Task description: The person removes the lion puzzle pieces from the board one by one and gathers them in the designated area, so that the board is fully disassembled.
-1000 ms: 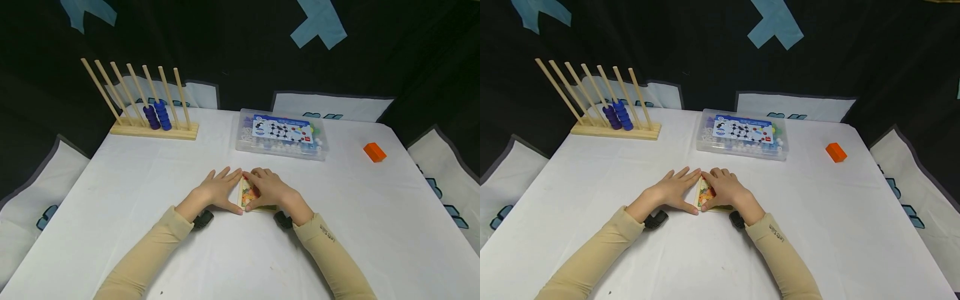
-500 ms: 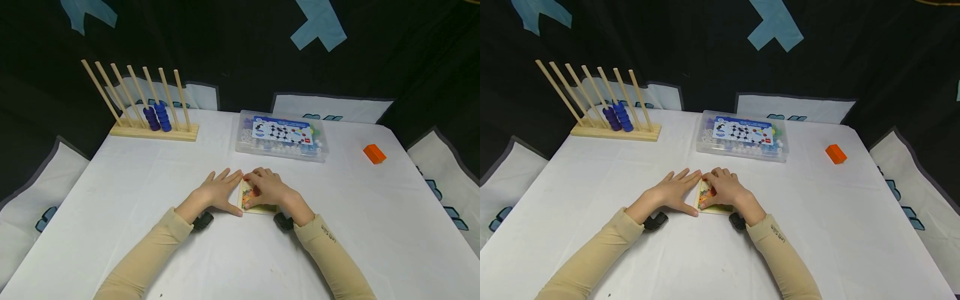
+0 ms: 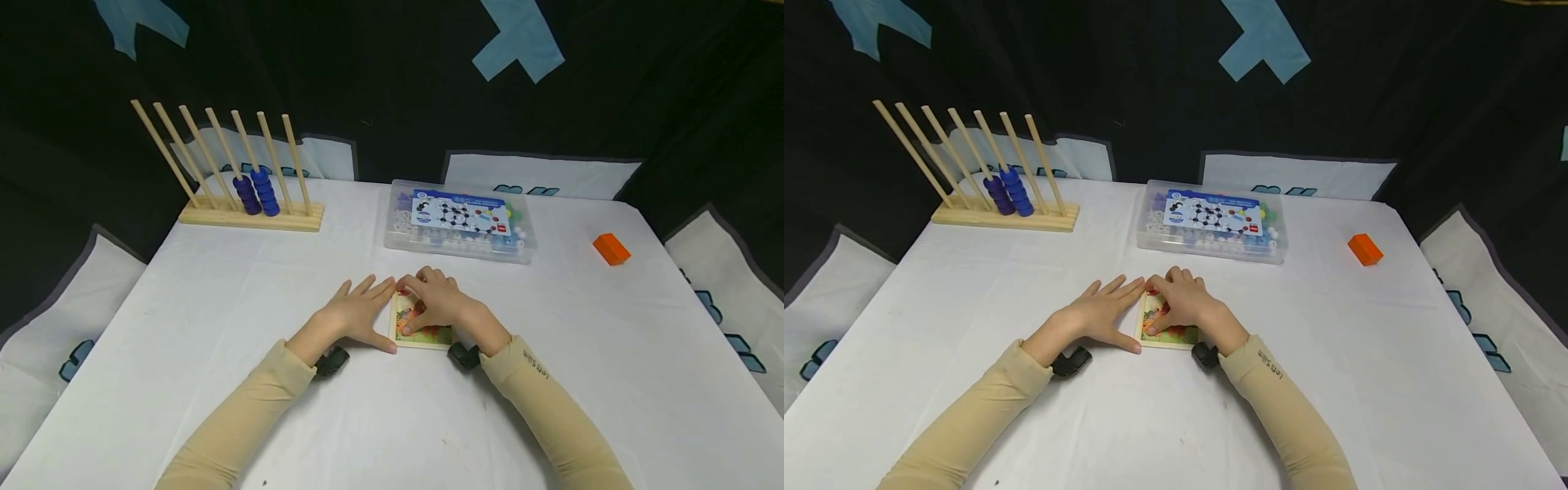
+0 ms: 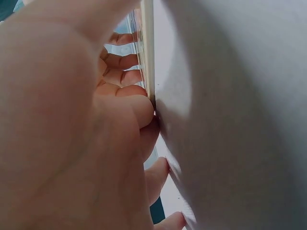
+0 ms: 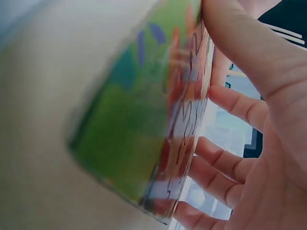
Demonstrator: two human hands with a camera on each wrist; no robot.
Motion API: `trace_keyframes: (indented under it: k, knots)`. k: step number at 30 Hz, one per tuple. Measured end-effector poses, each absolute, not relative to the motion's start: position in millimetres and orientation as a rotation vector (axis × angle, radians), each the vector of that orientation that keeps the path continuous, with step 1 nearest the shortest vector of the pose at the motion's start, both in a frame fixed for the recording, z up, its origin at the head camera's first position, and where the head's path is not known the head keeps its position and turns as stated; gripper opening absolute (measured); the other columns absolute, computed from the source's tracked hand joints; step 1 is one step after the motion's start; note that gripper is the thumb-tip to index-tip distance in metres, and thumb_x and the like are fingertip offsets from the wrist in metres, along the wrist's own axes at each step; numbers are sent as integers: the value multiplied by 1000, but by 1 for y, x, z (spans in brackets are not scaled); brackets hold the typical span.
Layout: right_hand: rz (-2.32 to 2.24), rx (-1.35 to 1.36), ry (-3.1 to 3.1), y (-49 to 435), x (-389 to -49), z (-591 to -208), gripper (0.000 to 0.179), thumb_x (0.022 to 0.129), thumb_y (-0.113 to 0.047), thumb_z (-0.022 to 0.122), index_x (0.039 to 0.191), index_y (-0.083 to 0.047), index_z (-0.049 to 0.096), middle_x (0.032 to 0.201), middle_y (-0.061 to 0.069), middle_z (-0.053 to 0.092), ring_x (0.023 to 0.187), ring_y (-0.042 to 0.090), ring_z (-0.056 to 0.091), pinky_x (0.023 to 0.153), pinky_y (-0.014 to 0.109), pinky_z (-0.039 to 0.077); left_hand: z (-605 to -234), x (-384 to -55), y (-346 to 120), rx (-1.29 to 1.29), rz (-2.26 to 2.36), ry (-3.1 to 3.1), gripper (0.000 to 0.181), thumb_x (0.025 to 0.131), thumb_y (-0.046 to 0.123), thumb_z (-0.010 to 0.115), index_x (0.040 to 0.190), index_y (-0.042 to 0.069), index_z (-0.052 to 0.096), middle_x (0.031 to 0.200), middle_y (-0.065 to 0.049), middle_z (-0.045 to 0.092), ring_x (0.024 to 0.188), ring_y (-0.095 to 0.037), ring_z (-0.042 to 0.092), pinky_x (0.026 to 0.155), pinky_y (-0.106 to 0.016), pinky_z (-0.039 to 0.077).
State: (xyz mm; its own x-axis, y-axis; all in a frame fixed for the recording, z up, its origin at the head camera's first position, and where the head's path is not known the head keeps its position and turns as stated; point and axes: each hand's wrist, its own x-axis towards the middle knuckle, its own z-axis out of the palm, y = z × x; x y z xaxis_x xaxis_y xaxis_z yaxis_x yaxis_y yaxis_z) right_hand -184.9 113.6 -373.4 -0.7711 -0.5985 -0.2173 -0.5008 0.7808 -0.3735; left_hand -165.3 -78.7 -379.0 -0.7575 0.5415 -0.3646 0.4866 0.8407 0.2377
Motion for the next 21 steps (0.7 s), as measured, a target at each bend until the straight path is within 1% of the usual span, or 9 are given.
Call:
trace_keyframes:
  k: [4, 10, 12, 14, 17, 21]
  knots:
    - [-425, -830, 2638, 113, -186, -373, 72, 68, -48, 74, 128, -21, 44, 118, 13, 40, 102, 27, 38, 81, 44, 32, -380, -166, -79, 768, 179, 2595, 114, 64, 72, 59, 147, 15, 6, 151, 2, 0, 136, -26, -3, 103, -56, 3]
    - [-395, -825, 2618, 115, -191, -372, 71, 67, -48, 75, 126, -23, 43, 117, 12, 37, 100, 26, 34, 80, 42, 30, -380, -168, -79, 774, 178, 2590, 113, 65, 72, 59, 147, 15, 5, 151, 1, 0, 136, -26, -3, 103, -56, 3]
    - [-426, -834, 2583, 117, -193, -370, 71, 68, -45, 76, 126, -21, 44, 116, 12, 35, 99, 25, 35, 81, 40, 32, -380, -168, -79, 776, 177, 2590, 113, 65, 72, 59, 147, 15, 5, 151, 1, 0, 136, -26, -3, 103, -56, 3]
    - [-470, -843, 2525, 117, -196, -369, 71, 68, -41, 77, 126, -19, 42, 114, 12, 34, 98, 24, 39, 83, 38, 35, -380, -168, -79, 778, 175, 2591, 113, 65, 72, 59, 147, 15, 6, 151, 1, 0, 136, -26, -3, 103, -56, 3]
    - [-542, -837, 2428, 117, -200, -369, 73, 69, -35, 78, 127, -15, 40, 111, 11, 34, 97, 21, 43, 83, 36, 41, -380, -168, -79, 777, 173, 2594, 113, 65, 73, 58, 147, 14, 6, 151, 1, 0, 136, -26, -2, 103, -56, 3]
    - [-516, -825, 2374, 117, -205, -370, 73, 70, -33, 77, 128, -15, 37, 111, 10, 35, 100, 21, 43, 86, 37, 40, -381, -168, -79, 776, 181, 2593, 114, 65, 73, 58, 147, 15, 6, 151, 2, 0, 136, -26, -3, 103, -56, 3]
